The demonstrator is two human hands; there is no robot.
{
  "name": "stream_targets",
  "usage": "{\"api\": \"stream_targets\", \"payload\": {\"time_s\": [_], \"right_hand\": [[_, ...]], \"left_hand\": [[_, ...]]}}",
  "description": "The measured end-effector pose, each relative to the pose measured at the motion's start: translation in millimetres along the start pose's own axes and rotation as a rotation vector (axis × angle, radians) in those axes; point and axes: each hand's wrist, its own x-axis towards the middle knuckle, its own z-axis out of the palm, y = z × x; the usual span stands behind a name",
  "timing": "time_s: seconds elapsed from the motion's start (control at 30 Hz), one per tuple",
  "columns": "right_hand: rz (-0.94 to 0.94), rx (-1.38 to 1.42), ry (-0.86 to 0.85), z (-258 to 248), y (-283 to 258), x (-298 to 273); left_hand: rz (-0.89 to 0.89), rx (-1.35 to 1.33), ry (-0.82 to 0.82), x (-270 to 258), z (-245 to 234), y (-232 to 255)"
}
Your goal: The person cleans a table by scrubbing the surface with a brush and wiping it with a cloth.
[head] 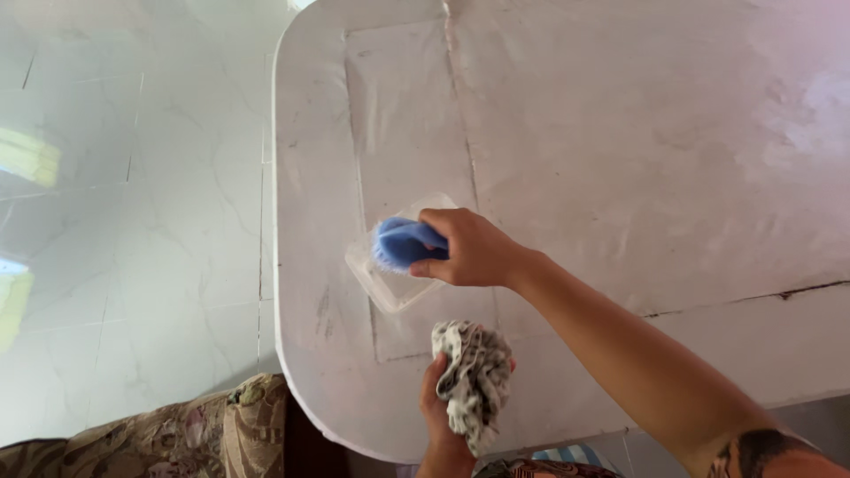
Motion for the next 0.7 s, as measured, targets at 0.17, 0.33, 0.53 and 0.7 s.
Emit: {"api": "stream_targets", "payload": {"time_s": [0.17, 0.33, 0.53, 0.7], "right_hand": [[0.115, 0.077, 0.168, -29.4, 31.8, -46.6], [0.466, -0.127, 0.222, -10.5, 123.4, -94.1], [0.444, -0.371, 0.128, 48.7, 219.7, -87.5], [0.658, -0.42, 0.138, -33.4, 274.7, -73.1]], "left_hand": [[0.023, 0.059, -0.001, 30.0, 5.4, -18.1], [0.527, 0.5, 0.064, 47.6, 2.3, -29.9], [0.744, 0.51, 0.001, 73.0, 2.6, -46.9], [0.8, 0.517, 0.109, 70.2, 5.5, -55.9]]}}
